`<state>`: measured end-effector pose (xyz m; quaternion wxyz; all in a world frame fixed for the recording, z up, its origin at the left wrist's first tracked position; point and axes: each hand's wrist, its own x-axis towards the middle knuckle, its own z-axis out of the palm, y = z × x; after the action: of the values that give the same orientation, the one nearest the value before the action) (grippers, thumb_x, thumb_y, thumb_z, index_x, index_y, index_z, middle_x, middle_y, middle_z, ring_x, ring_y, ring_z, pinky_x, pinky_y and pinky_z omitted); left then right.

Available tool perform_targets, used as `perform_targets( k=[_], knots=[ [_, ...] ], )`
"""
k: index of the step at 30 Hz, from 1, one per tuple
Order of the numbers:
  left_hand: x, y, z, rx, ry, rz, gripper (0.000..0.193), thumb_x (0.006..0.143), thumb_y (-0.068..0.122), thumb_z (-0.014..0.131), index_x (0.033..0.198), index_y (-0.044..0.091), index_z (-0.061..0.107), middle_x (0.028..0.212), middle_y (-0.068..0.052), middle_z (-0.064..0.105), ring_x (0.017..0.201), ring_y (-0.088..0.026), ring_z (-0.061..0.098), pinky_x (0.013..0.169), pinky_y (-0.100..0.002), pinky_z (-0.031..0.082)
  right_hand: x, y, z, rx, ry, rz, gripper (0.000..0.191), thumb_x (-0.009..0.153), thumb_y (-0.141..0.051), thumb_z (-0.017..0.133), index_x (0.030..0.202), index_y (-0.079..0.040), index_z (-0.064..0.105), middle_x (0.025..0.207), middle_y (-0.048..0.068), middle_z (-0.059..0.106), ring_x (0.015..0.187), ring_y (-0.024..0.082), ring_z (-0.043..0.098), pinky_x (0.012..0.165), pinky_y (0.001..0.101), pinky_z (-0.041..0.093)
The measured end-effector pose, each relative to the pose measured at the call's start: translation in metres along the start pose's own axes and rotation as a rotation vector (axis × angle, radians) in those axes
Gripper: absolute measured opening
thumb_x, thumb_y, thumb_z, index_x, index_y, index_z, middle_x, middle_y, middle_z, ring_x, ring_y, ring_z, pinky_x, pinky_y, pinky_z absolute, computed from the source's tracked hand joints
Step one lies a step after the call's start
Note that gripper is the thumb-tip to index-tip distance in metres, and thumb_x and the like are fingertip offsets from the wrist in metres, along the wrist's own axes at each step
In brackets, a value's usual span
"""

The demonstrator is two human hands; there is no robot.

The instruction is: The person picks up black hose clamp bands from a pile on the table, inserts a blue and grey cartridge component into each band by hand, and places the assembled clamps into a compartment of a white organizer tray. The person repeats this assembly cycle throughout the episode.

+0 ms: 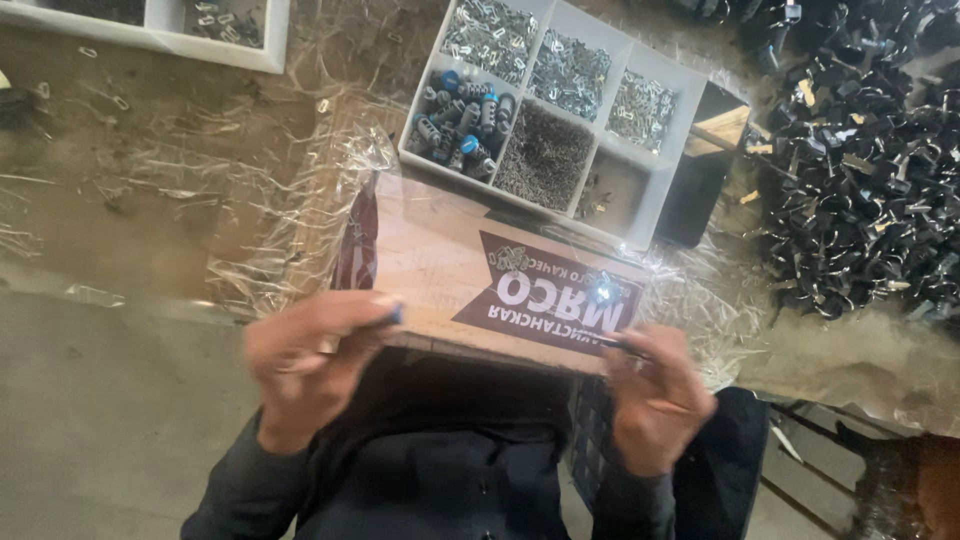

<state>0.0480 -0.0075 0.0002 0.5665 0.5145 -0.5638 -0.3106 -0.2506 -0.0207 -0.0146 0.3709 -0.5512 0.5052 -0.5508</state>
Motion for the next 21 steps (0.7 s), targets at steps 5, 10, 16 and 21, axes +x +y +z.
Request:
perform_targets(
  k=[5, 10, 16, 21],
  knots=[
    [-0.010, -0.004, 0.023, 0.038, -0.109, 0.006, 0.028, 0.084, -0.001, 0.083, 0.109, 0.006, 0.074, 0.102, -0.011, 0.078, 0.090, -0.020, 0.079, 0.077, -0.027, 0.062, -0.007, 0.025, 0.019, -0.586, -0.080, -0.201, 0.016, 0.093, -0.005, 0.076, 0.108, -0.006, 0.073, 0.104, 0.007, 0.075, 0.104, 0.018, 0.066, 0.094, 0.0342, 0.052],
    [-0.009, 0.000, 0.043, -0.008, -0.130, -0.004, 0.029, 0.084, -0.001, 0.084, 0.110, 0.006, 0.074, 0.104, -0.010, 0.077, 0.092, -0.021, 0.078, 0.079, -0.029, 0.062, -0.008, 0.028, 0.034, -0.616, -0.052, -0.179, 0.017, 0.092, -0.005, 0.078, 0.108, -0.006, 0.074, 0.102, 0.005, 0.074, 0.104, 0.020, 0.063, 0.095, 0.0345, 0.050],
    [-0.007, -0.001, 0.054, -0.022, -0.172, 0.034, 0.029, 0.085, 0.000, 0.083, 0.112, 0.006, 0.072, 0.105, -0.010, 0.077, 0.094, -0.022, 0.078, 0.081, -0.029, 0.062, -0.007, 0.014, 0.050, -0.628, -0.059, -0.228, 0.019, 0.088, -0.001, 0.078, 0.106, -0.005, 0.073, 0.103, 0.007, 0.075, 0.105, 0.026, 0.064, 0.098, 0.0379, 0.049],
    [-0.010, -0.003, 0.057, 0.004, -0.164, 0.029, 0.030, 0.086, 0.001, 0.082, 0.113, 0.007, 0.072, 0.105, -0.011, 0.076, 0.095, -0.023, 0.077, 0.080, -0.030, 0.062, -0.003, 0.011, 0.061, -0.696, -0.088, -0.300, 0.021, 0.087, -0.004, 0.080, 0.107, -0.004, 0.074, 0.103, 0.008, 0.073, 0.105, 0.028, 0.063, 0.098, 0.0391, 0.048]
  ],
)
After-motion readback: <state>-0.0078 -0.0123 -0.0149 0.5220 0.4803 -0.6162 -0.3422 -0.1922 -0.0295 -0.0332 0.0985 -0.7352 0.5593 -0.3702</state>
